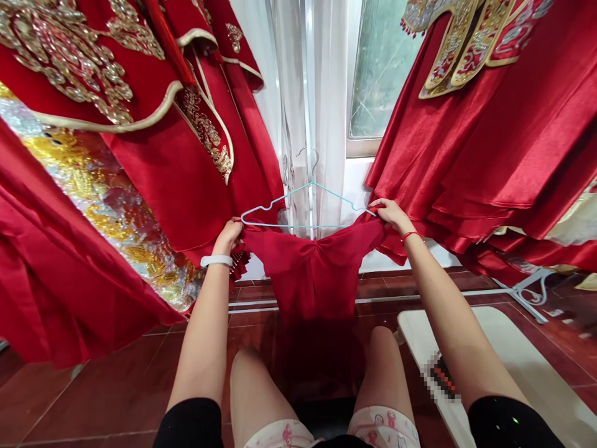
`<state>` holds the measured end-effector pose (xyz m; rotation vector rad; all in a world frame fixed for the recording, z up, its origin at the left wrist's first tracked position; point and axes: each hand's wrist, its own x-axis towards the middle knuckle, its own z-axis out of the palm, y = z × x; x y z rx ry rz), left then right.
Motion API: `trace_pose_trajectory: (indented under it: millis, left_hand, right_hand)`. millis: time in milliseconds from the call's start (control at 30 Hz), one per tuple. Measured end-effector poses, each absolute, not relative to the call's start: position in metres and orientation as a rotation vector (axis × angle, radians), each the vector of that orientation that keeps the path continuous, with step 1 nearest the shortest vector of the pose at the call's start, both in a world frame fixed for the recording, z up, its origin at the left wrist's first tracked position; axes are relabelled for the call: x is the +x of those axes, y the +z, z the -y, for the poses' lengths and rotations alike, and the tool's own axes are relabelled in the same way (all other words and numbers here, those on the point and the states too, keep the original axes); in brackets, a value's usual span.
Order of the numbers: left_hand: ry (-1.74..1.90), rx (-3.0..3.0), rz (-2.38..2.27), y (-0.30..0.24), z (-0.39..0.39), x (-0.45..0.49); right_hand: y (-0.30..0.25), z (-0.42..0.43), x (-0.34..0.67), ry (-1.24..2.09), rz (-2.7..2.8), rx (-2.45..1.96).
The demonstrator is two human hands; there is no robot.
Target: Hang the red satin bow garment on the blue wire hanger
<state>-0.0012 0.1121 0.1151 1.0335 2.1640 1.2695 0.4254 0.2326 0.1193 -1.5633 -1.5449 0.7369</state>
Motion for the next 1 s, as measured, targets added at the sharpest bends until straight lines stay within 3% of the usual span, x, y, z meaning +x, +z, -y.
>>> trace_pose_trajectory:
  millis: [267,533,667,767,900,1000]
  left_hand:
    - [0.936,1.305,-2.222,0.059,-0.071,-0.001]
    - [0.271,1.700,-2.677,0.066,-0.055,0.018]
    - [0.098,1.735,-2.623,0.057,-0.050,0.024]
    - [0.206,1.725,-2.521,0.045,-0.050,0.022]
    - [0.800,1.472,-2.251,0.033,-0.055,0.015]
    - [0.988,1.280,-2.140,0.030,-0.061,0.012]
  right_hand:
    - [0.053,-0.211,0.416,0.875,1.490,-1.444]
    - [0.065,-0.206,0.416,0.495,1.755,-1.478]
    - [0.061,-0.195,0.413,0.455,1.844,-1.444]
    - [0.057,-0.188,0.410,0.443,1.852,-1.432]
    - [0.061,-0.183,0.408,0.436,1.819,-1.408]
    - [0.068,-0.180,0.410,0.431,1.793,-1.414]
